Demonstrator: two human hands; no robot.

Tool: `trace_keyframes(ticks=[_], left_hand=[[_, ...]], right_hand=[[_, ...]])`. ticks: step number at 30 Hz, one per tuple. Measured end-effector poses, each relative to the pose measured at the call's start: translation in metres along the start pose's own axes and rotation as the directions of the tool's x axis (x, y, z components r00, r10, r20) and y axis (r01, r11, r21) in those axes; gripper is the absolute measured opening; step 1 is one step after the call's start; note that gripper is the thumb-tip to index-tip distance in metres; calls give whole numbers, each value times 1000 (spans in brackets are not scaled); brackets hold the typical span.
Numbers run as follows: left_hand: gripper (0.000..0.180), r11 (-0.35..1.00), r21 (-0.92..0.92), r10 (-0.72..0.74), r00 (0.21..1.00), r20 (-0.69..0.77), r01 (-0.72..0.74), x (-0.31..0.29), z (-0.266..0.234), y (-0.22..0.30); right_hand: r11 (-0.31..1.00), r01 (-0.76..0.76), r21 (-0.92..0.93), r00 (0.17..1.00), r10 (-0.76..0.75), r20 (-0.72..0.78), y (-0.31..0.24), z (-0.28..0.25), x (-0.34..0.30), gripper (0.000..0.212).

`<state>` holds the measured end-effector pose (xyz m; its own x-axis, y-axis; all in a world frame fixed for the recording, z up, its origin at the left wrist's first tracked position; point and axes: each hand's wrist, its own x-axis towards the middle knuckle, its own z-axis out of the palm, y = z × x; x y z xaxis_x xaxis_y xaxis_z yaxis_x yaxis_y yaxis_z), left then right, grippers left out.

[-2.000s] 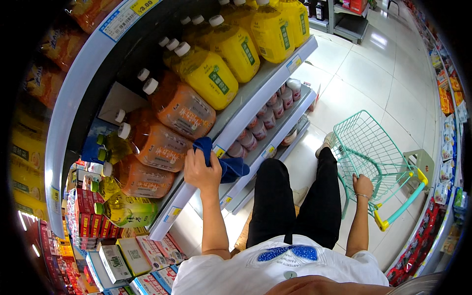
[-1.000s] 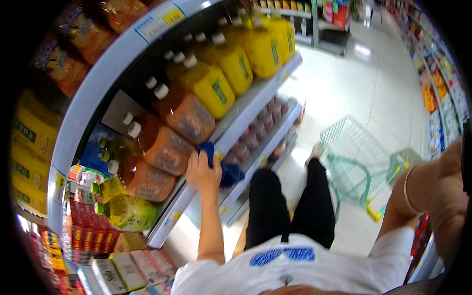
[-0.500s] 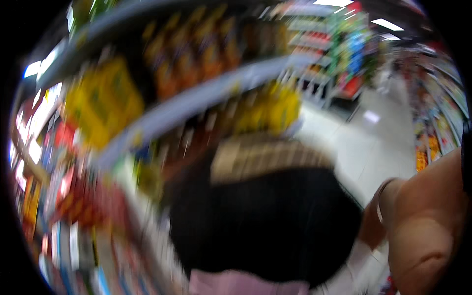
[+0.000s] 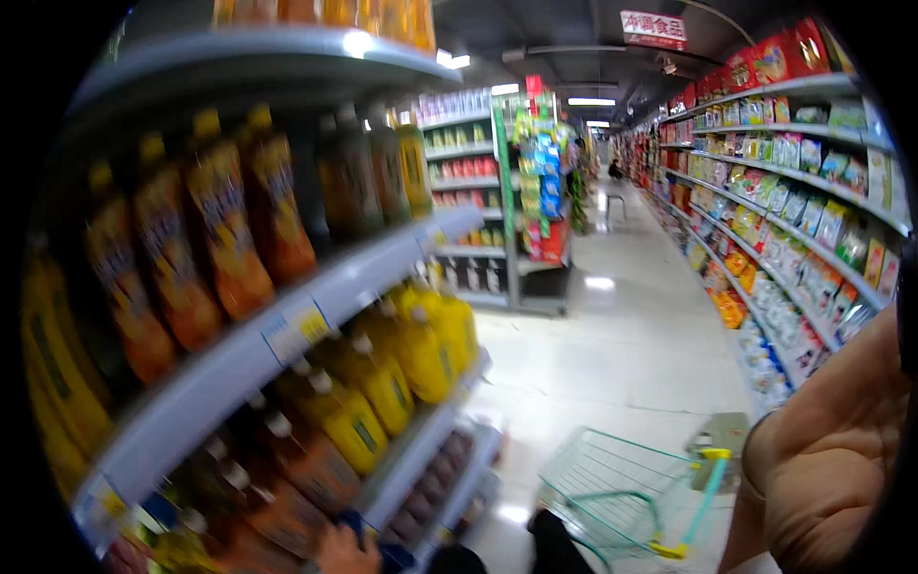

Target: The person wipes the supermarket shelves with a cloth and rearranges yellow and orange bottles by hand.

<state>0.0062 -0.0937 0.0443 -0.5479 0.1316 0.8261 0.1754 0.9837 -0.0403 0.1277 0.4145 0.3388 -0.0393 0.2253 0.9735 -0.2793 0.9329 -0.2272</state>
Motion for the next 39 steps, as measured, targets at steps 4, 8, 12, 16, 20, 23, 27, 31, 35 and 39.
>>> trace_keyframes(ticks=[4, 8, 12, 16, 20, 23, 27, 31, 35, 39], left_hand=[[24, 998, -35, -51, 996, -79, 48, 40, 24, -14], [33, 996, -50, -80, 997, -11, 79, -1, 67, -25], [27, 996, -66, -53, 998, 17, 54, 9, 55, -17], [24, 997, -67, -35, 999, -28, 33, 33, 43, -16], [23, 998, -51, -28, 999, -36, 26, 29, 36, -34], [22, 998, -51, -46, 997, -58, 43, 28, 45, -17], [22, 997, -36, -66, 998, -18, 65, 23, 44, -22], [20, 998, -57, -32, 999, -4, 32, 31, 43, -16], [18, 997, -58, -60, 998, -16, 60, 27, 43, -17], [18, 999, -40, -29, 998, -56, 27, 27, 46, -12]], right_hand=[[998, 58, 33, 996, -61, 68, -14, 40, 26, 48], [996, 81, 48, 988, -86, 132, -10, 66, 3, 47], [997, 54, 62, 981, -64, 182, 4, 73, -12, 46], [993, 71, 95, 984, -85, 156, -16, 64, 3, 46], [933, 79, 351, 983, -131, 126, -72, 85, -26, 45], [690, -44, 723, 930, -236, 282, -137, 88, -61, 45], [331, -569, 752, 658, -365, 659, -182, 103, -111, 43], [180, -747, 640, 554, -364, 749, -188, 117, -124, 39], [113, -815, 568, 490, -388, 781, -182, 130, -125, 36], [198, -807, 556, 455, -390, 801, -170, 126, -134, 33]])
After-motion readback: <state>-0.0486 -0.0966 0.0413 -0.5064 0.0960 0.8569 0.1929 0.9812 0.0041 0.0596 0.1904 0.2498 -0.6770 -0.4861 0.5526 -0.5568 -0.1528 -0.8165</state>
